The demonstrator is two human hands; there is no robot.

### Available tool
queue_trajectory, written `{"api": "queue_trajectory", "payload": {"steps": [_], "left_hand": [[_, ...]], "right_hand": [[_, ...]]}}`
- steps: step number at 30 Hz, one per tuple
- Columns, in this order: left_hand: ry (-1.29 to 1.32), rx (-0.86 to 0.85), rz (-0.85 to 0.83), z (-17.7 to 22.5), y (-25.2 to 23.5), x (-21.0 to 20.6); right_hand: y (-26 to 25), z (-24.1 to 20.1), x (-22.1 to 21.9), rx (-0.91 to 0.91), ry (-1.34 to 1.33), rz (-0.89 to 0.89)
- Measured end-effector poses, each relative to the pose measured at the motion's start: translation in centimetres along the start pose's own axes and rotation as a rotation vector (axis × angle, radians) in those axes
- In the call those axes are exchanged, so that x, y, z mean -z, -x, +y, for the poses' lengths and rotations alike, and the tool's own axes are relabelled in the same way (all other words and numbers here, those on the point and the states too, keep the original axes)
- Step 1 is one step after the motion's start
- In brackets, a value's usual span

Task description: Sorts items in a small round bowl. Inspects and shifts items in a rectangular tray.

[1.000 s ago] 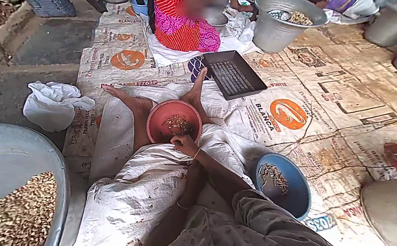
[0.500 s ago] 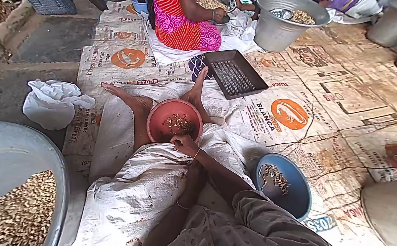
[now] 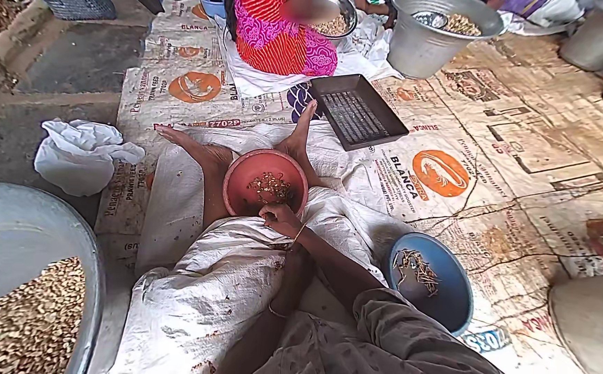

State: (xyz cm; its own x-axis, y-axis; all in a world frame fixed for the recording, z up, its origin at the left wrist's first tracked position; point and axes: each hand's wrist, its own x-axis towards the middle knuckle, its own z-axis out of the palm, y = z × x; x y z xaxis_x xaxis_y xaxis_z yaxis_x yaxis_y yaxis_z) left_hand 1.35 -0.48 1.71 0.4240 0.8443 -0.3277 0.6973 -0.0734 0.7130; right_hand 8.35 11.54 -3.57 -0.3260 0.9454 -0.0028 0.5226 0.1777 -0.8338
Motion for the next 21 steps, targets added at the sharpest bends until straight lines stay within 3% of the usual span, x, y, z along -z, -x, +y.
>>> {"api": "queue_trajectory", "payload": {"steps": [21], "left_hand": [[0.033,-0.037,0.005,-0.72,-0.18,-0.36]], "right_hand": [[-0.11,0.14,-0.15,0.011,0.054,-0.014]]}}
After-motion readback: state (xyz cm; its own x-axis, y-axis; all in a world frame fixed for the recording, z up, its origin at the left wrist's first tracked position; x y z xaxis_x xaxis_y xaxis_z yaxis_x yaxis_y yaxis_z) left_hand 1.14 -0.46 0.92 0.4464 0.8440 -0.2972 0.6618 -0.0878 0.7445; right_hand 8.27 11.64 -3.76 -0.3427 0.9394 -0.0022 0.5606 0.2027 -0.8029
